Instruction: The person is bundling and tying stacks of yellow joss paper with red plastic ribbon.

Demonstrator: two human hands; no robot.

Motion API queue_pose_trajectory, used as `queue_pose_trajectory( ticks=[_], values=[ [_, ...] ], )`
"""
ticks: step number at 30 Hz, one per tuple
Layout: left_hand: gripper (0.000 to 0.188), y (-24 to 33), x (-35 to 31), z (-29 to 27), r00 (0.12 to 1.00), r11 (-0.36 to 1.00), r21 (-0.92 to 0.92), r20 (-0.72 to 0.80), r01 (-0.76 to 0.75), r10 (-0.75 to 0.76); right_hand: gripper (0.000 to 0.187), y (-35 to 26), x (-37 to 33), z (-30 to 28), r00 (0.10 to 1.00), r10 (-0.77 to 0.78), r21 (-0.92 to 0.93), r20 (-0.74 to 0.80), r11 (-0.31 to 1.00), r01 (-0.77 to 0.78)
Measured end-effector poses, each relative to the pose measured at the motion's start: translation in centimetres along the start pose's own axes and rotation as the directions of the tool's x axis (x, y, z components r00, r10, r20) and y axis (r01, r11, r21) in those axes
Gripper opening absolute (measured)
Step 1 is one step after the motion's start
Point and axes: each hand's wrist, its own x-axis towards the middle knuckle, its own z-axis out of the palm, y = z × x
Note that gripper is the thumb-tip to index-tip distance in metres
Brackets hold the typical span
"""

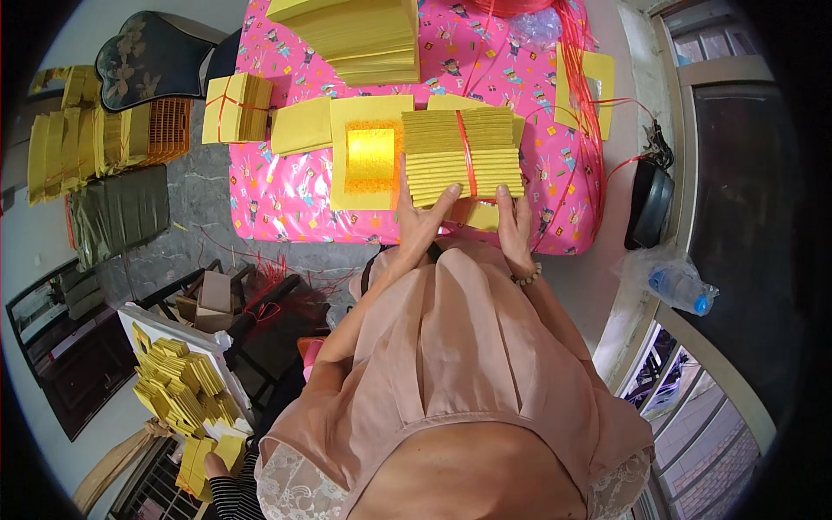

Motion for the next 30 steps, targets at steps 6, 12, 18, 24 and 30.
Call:
queue_pose_trajectory(
  ticks=[6,12,18,24,30],
  values=[
    [0.094,0.8,0.5,-0.8,0.999,0.997,0.068,-0.012,-0.046,0.047,0.063,-3.3,0.2,0.2,0.977,-0.213,-0.004,0.021,0.977,0.213],
    [0.088,0.5,1.0,-0.5,0.996,0.989,0.128,-0.043,-0.072,0.078,0.061,-2.6,0.7,0.9,0.998,-0.056,0.088,0.033,0.995,0.053],
    [0.084,0.6,0.7,-0.6,0.995,0.98,0.176,-0.011,-0.094,0.097,0.057,-2.4,0.3,0.7,0.999,-0.026,0.066,0.04,0.998,0.023],
    [0.084,0.5,1.4,-0.3,0.997,0.993,0.115,-0.071,-0.007,0.016,0.049,-2.4,1.1,0.2,0.999,-0.012,0.057,0.034,0.998,0.011],
    [0.081,0.2,1.5,-0.3,0.996,0.987,0.154,-0.071,-0.045,0.056,0.049,-1.8,0.9,1.2,0.999,0.005,0.09,-0.041,0.996,-0.001]
  ],
)
